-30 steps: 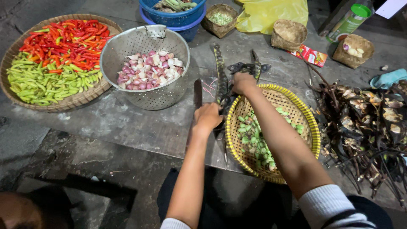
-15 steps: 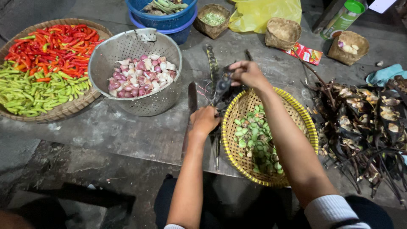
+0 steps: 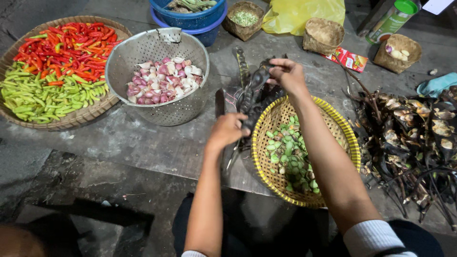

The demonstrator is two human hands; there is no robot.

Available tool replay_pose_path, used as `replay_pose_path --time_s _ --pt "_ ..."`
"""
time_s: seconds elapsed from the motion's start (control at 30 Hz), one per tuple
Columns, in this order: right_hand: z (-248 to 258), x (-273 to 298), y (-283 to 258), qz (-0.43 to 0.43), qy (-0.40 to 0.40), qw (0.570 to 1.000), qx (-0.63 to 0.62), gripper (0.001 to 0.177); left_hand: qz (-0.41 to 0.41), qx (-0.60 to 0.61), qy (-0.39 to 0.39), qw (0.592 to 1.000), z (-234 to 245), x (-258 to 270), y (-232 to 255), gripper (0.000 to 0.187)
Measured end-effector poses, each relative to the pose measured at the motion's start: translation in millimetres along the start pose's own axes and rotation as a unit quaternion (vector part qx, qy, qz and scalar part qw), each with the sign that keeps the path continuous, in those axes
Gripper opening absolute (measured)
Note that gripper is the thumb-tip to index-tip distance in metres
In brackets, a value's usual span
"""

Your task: The person sits on the floor and shells long dark seed pods, removing the green seeds and placing them into a woven basket. The person uses a knife to assist in opening some pods and discards the empty pod shells to the side.

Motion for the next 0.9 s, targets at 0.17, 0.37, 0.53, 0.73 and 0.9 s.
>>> replay_pose_path --time_s 0.17,0.37,0.53,0.73,0.9 --pt "7 -9 4 -0.008 -0.01 0.998 -0.06 0.029 -0.087 0.242 0.076 0.964 36 7 -9 0.054" --pt "-11 -3 -8 -0.01 -0.026 0.997 -0.065 0.041 -0.091 0.309 0.122 0.939 69 27 15 0.052" --pt "-31 31 -31 -0.04 -0.153 0.946 0.281 0.056 -0.137 0.274 0.213 0.928 71 29 41 0.05" --pt "-31 61 -43 0.046 -0.296 0.918 0.259 0.053 -0.162 0.321 0.286 0.888 68 25 63 0.044" --pt "-26 66 -37 0.152 -0.254 0.877 0.379 0.033 -0.174 0.431 0.328 0.823 75 33 80 0.044"
Point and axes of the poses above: each hand's wrist, its own x-axis away from the middle knuckle, its own z-axis out of the back of the hand, y = z × x, the point moved 1 cm from there along -x, towards the middle knuckle, and after that the axes turned 11 degrees about -z, right-handed, at the moved point
